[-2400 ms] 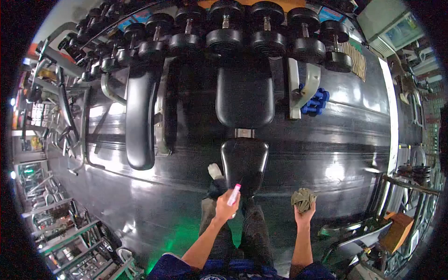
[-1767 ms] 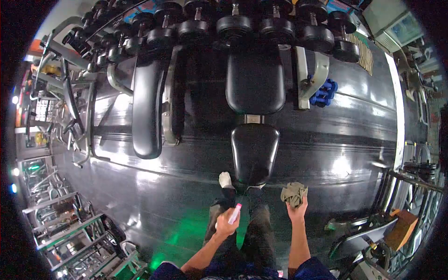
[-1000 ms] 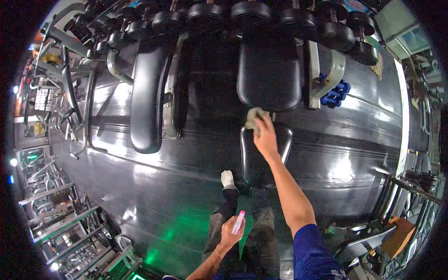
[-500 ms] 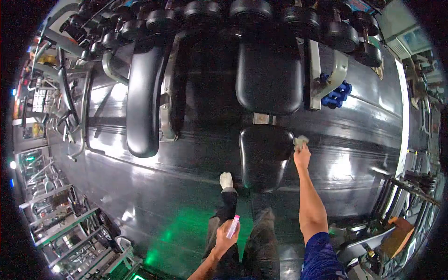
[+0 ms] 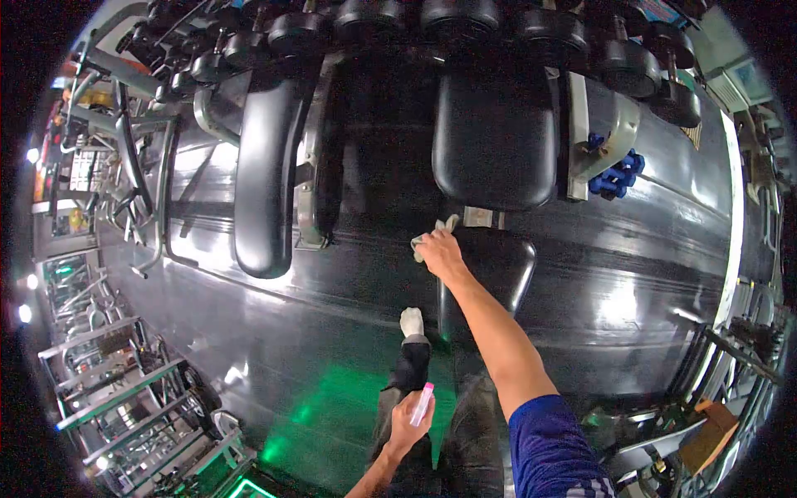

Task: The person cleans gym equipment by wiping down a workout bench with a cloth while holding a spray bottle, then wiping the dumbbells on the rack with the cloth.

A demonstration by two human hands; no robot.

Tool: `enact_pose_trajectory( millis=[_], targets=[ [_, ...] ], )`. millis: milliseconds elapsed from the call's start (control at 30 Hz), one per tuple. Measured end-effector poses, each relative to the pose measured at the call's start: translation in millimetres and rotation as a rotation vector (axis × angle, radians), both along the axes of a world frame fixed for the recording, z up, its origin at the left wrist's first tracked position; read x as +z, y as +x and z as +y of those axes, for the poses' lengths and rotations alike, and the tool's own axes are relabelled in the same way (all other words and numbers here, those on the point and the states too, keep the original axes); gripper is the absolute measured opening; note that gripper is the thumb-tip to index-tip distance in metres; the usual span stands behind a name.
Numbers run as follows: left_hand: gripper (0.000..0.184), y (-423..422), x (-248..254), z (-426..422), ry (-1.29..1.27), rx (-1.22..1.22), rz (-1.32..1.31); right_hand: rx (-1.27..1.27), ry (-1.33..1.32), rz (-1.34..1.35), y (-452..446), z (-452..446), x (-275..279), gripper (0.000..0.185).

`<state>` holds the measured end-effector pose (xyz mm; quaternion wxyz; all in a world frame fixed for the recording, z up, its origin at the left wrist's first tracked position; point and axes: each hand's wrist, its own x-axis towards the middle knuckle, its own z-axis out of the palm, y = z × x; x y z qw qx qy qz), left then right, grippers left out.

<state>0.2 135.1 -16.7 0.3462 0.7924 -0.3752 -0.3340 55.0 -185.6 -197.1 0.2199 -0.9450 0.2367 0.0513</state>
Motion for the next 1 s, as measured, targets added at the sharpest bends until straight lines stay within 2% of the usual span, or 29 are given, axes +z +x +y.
enact_pose_trajectory(
  millis=[67, 100, 167, 233, 300, 367, 467, 500, 533, 567, 600, 633, 667, 700, 733, 833, 933, 1000],
  targets=[
    [0.007, -1.2, 7.0, -6.9, 0.050, 0.037, 0.013, -0.131, 0.067, -0.098, -11.5, -5.6, 4.7, 0.018],
    [0.007, -2.0, 8.4, -9.3, 0.073, 0.054, 0.025, -0.184, 0.098, -0.261, -23.3, -14.8, 7.2, 0.021],
    [0.008, -2.3, 6.1, -8.4, 0.071, 0.015, 0.016, -0.363, 0.189, -0.070, -52.9, -38.3, 42.4, 0.032],
    [0.008, -2.5, 2.7, -7.1, 0.059, -0.011, 0.019, -0.601, 0.265, 0.010, -98.8, -61.9, 47.8, 0.037],
    [0.008, -3.9, -1.0, -5.4, 0.040, -0.025, 0.034, -0.619, 0.252, -0.157, -162.2, -75.7, 16.6, 0.037],
    [0.009, -7.1, -6.0, 0.5, 0.072, -0.036, 0.053, -0.771, 0.309, -0.309, -214.3, -72.4, -9.2, 0.036],
    [0.011, -6.1, -3.3, -0.3, 0.083, -0.072, 0.046, -1.068, 0.382, -0.264, -252.3, -30.5, -22.8, 0.041],
    [0.011, -5.4, -1.7, -1.2, 0.081, -0.085, 0.037, -1.142, 0.485, -0.370, -252.1, -12.1, -15.8, 0.044],
    [0.011, -5.1, -2.6, -0.5, 0.081, -0.091, 0.043, -1.168, 0.496, -0.363, -252.3, 7.4, -10.8, 0.044],
    [0.011, -4.1, -3.4, 1.9, 0.085, -0.097, 0.048, -1.252, 0.476, -0.351, -260.6, 37.5, -35.1, 0.045],
    [0.010, -2.3, -3.4, 3.2, 0.087, -0.090, 0.060, -1.275, 0.573, -0.342, -256.1, 58.8, -12.9, 0.045],
    [0.010, -0.4, -3.2, 4.2, 0.089, -0.083, 0.071, -1.320, 0.572, -0.363, -263.6, 90.4, -33.2, 0.044],
    [0.009, 0.0, -2.3, 4.3, 0.092, -0.059, 0.091, -1.430, 0.791, -0.575, -263.5, 118.3, -34.3, 0.042],
    [0.009, 2.8, -1.9, 6.0, 0.109, -0.049, 0.110, -1.446, 0.822, -0.533, -259.4, 134.7, -14.0, 0.037],
    [0.008, 5.7, -1.3, 7.6, 0.125, -0.039, 0.128, -1.478, 0.919, -0.639, -256.9, 153.2, -7.2, 0.033],
    [0.008, 14.8, 1.2, 16.1, 0.172, -0.049, 0.182, -1.693, 0.943, -0.716, -250.1, 211.3, -10.3, 0.036],
    [0.008, 22.2, 1.6, 23.4, 0.120, -0.031, 0.179, -2.100, 1.105, -1.126, -224.3, 257.6, -34.4, 0.046],
    [0.008, 29.7, 5.7, 24.9, 0.062, -0.035, 0.131, -2.178, 1.277, -1.346, -203.2, 276.3, -45.2, 0.027]
  ],
)
